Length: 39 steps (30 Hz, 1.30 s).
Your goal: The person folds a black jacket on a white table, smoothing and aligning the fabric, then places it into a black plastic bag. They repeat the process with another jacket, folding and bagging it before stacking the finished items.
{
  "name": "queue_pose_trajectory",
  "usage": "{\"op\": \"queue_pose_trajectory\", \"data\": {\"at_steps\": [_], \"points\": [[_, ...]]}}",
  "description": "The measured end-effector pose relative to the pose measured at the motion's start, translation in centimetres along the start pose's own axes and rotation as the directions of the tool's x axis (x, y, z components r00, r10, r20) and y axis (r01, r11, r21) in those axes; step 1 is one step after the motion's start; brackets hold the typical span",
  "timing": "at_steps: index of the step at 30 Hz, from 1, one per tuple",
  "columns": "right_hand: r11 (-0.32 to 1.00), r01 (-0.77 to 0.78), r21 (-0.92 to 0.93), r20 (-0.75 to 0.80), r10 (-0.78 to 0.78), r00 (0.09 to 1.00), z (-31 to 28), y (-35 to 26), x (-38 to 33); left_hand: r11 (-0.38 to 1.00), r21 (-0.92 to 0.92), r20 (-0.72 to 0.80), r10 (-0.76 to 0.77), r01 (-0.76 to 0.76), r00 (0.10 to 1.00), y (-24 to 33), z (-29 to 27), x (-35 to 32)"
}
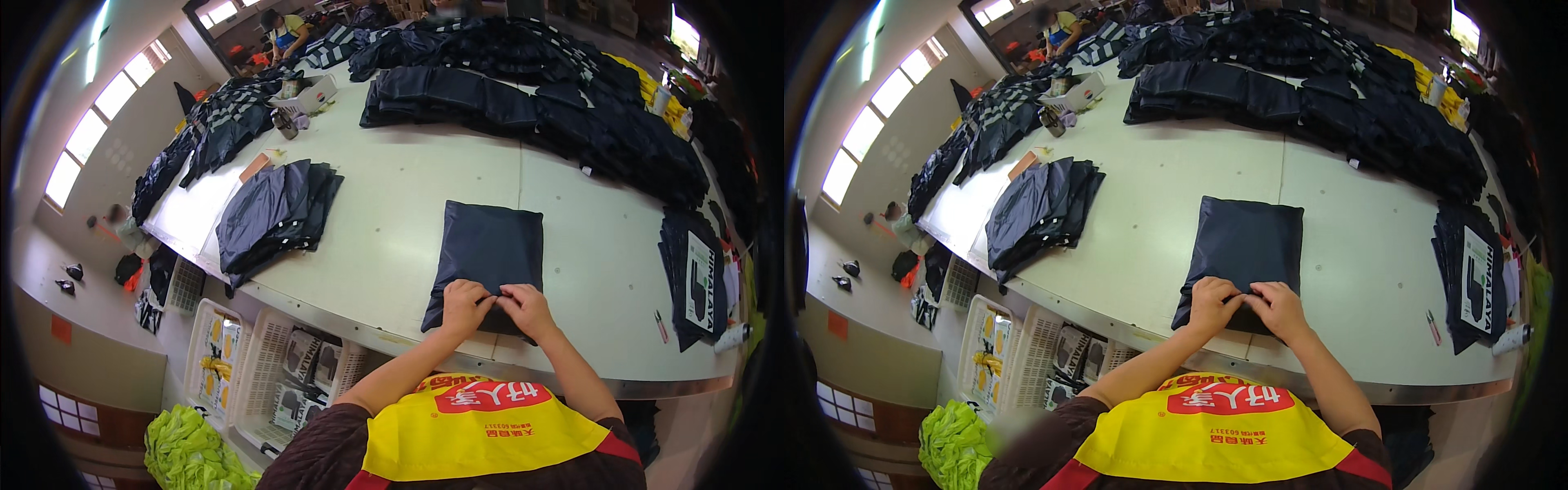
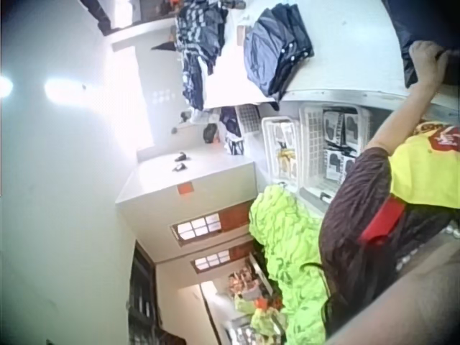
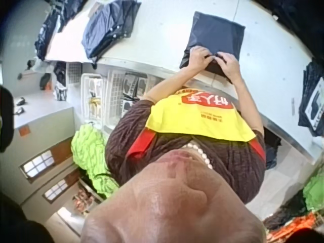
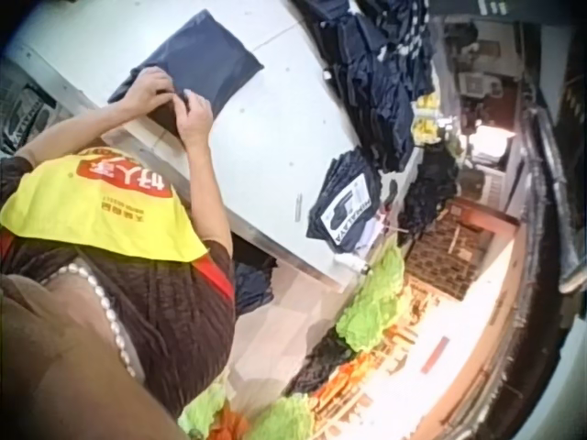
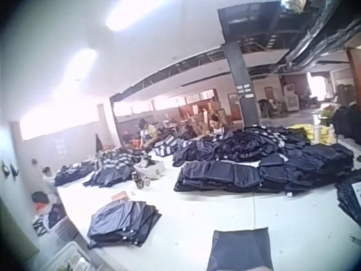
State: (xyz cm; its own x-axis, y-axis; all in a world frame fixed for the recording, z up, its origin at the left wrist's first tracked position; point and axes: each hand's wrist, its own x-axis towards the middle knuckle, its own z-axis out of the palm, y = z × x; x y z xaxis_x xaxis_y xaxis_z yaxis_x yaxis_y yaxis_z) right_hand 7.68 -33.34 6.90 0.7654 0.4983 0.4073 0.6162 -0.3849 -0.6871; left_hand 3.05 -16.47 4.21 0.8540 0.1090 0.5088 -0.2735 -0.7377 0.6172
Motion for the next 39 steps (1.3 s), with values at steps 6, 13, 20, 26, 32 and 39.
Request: {"op": "queue_pose_trajectory", "data": {"at_steps": [6, 13, 20, 26, 32, 39], "points": [[0.935, 0.234, -0.266, 0.104, -0.214, 0.971, 0.0, 1.6, -1.3, 0.987, 0.159, -0.193, 0.003, 0.028, 0.981, 1.5, -0.6, -0.3], [0.997, 0.064, 0.046, 0.223, -0.073, 0.972, -0.4, 3.4, -0.7, 0.937, 0.197, -0.282, -0.226, 0.287, 0.932, -4.5, -4.3, -3.3], [0.249, -0.686, 0.684, 0.341, 0.722, 0.602, 0.7, 7.5, -0.1, 0.913, 0.392, 0.364, -0.042, -0.112, 0.93, 2.4, -3.1, -5.6], [0.466, -0.592, 0.658, 0.337, 0.521, 0.784, -1.8, 0.7, 2.1, 0.998, 0.069, -0.165, 0.006, 0.005, 0.986, -0.7, -4.6, -6.7], [0.975, -0.216, -0.042, 0.074, 0.219, 0.973, -2.6, 6.6, 4.5, 0.29, -0.884, 0.138, -0.586, 0.366, 0.799, 0.7, -11.4, -10.9], [0.95, -0.302, -0.074, 0.5, 0.298, 0.813, 14.3, -7.7, -1.5, -0.234, -0.843, 0.299, -0.953, 0.484, 0.059, -5.3, -17.2, -28.9]]}}
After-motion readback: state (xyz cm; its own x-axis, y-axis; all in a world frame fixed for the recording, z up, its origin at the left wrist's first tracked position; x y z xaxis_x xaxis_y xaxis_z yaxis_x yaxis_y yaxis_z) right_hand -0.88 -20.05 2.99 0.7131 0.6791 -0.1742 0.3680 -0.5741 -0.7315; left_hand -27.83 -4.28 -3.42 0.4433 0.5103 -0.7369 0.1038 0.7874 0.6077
